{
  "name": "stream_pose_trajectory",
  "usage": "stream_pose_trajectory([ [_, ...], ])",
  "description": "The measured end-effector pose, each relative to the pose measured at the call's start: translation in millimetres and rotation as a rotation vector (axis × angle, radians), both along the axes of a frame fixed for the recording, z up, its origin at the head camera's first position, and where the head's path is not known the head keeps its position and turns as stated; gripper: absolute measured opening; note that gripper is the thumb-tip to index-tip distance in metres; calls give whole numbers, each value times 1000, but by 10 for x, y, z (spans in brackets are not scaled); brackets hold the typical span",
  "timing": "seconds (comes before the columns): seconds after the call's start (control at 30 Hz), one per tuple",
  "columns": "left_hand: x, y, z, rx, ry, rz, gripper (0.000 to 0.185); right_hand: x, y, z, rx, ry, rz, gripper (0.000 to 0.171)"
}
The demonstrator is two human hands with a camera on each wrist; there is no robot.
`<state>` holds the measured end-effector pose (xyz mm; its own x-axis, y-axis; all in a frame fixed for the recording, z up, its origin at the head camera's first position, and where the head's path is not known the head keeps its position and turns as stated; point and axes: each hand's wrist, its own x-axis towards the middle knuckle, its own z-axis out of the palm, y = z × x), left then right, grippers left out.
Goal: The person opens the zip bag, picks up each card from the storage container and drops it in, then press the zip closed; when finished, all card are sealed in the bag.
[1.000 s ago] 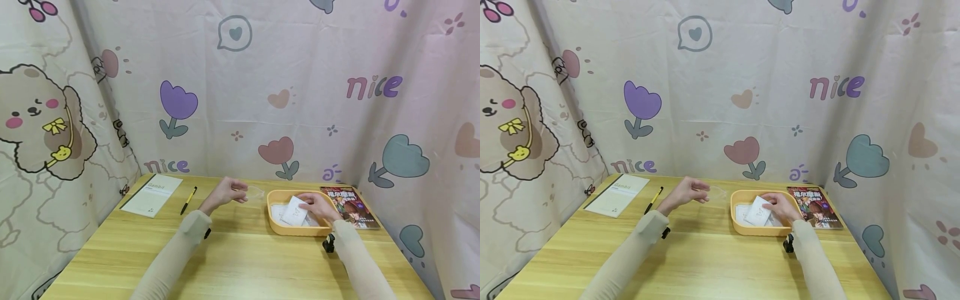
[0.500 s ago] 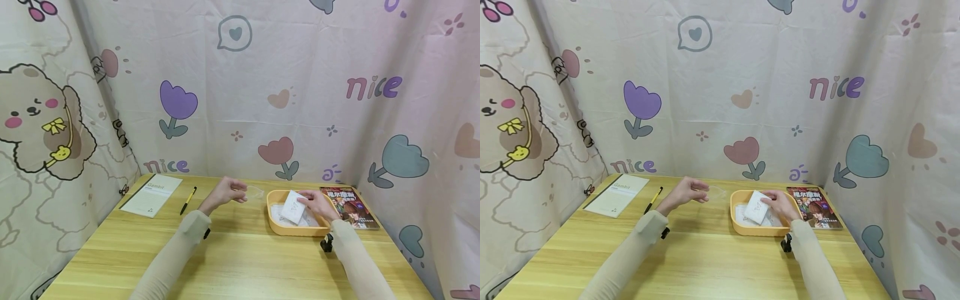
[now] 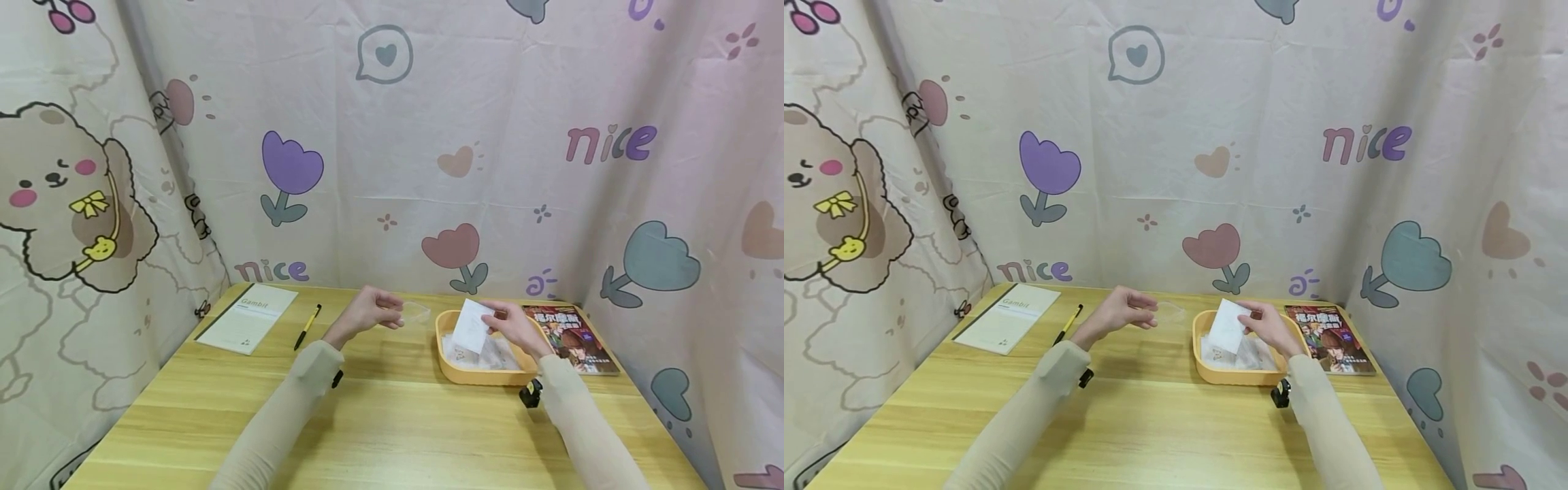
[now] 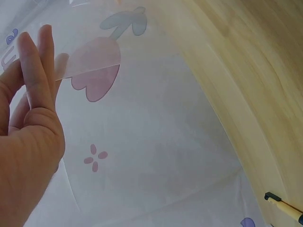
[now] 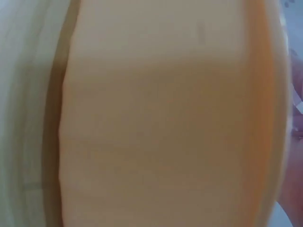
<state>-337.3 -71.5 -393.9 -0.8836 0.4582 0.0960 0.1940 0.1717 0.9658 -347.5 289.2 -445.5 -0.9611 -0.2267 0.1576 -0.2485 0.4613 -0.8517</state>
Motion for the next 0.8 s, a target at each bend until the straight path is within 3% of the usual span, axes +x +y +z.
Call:
stream_pose_trajectory([
  [0.37, 33, 9, 11, -15, -26, 32, 31, 62, -131, 90, -126, 72, -29, 40],
  [0.8, 38, 15, 23, 7, -42, 16, 32, 113, -308, 236, -300, 146, -49, 43],
])
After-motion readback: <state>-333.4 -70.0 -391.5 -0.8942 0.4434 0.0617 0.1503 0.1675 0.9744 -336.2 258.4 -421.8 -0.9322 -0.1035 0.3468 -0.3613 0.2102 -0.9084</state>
